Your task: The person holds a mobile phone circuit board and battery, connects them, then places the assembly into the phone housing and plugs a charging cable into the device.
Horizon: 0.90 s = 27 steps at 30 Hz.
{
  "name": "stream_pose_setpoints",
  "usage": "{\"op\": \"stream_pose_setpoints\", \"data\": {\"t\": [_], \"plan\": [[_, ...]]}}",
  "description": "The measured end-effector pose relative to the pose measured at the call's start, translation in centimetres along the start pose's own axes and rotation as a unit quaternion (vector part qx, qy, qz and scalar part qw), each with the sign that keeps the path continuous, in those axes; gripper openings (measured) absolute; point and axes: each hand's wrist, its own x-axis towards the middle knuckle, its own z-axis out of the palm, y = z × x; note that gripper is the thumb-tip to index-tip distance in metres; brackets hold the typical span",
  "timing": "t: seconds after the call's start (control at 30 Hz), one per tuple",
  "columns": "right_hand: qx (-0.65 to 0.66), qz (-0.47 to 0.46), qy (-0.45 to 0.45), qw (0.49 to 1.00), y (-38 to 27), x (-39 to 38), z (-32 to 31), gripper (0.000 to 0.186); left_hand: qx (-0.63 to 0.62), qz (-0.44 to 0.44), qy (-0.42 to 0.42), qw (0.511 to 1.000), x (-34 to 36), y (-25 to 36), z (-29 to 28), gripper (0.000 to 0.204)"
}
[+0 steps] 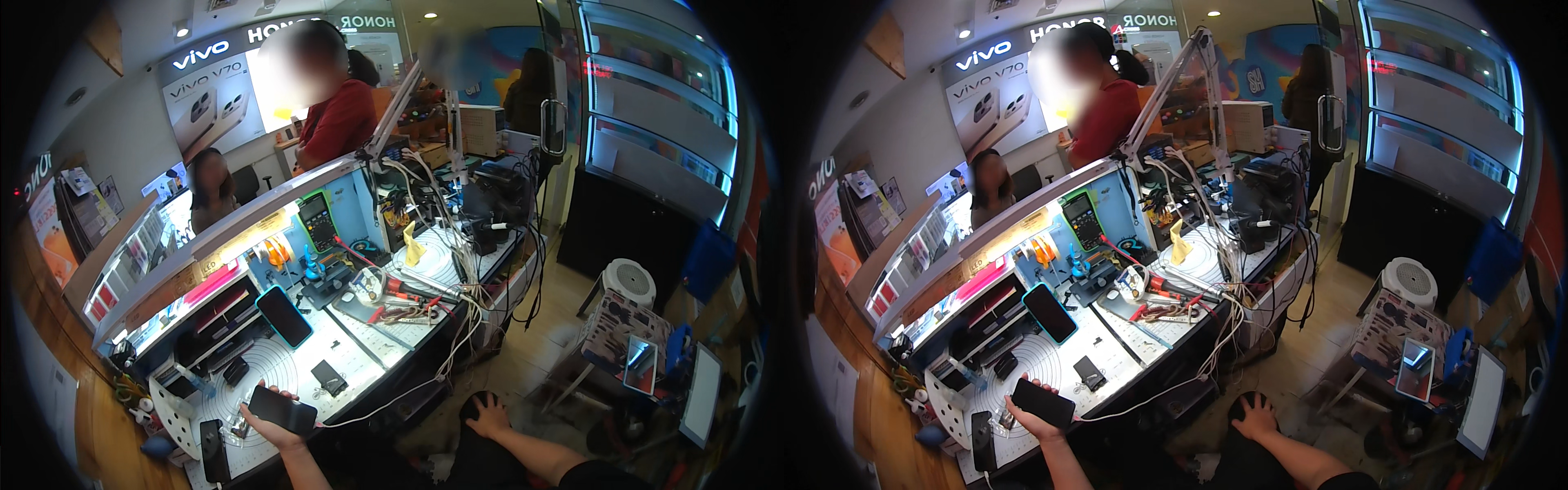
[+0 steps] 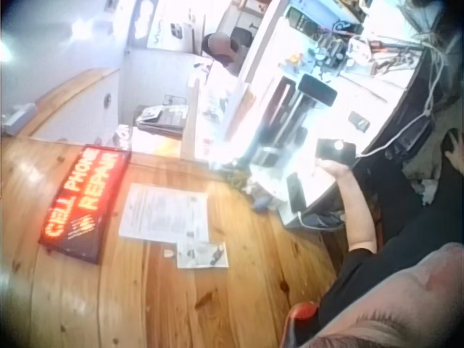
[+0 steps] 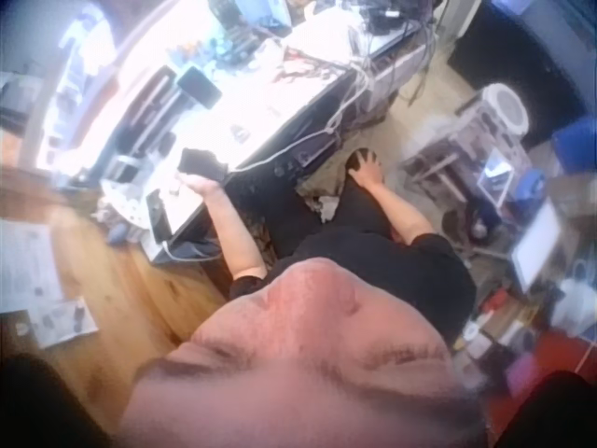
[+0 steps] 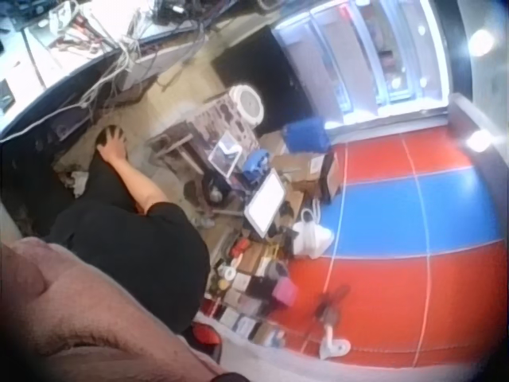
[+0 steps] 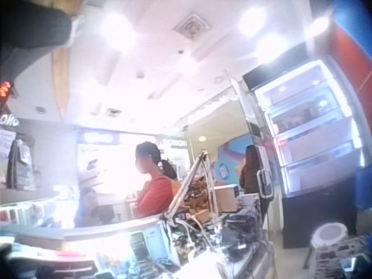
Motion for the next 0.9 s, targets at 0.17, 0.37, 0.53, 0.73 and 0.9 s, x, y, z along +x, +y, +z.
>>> {"op": "stream_pose_setpoints", "data": {"t": [0.17, 0.37, 0.53, 0.73, 0.9], "plan": [[0.004, 0.007, -0.007, 1.000, 0.1, 0.3, 0.2, 0.088, -0.014, -0.016, 0.018, 1.000, 0.0, 0.2, -0.4, 0.066], [0.007, 0.002, 0.005, 1.000, 0.5, 0.4, 0.5, 0.091, -0.029, 0.001, 0.032, 0.999, -0.3, 0.1, 0.5, 0.068], [-0.001, -0.003, 0.016, 1.000, 0.2, 0.1, 0.3, 0.091, -0.032, 0.003, 0.038, 0.999, -0.4, 0.2, 0.5, 0.068], [-0.019, 0.004, 0.018, 1.000, 0.5, 0.4, 0.4, 0.092, -0.052, -0.009, 0.041, 0.998, -0.3, 0.1, 0.8, 0.069], [-0.019, 0.005, 0.001, 1.000, 0.3, 0.7, 0.4, 0.092, -0.055, -0.008, 0.044, 0.997, -0.3, 0.4, 0.7, 0.069]]}}
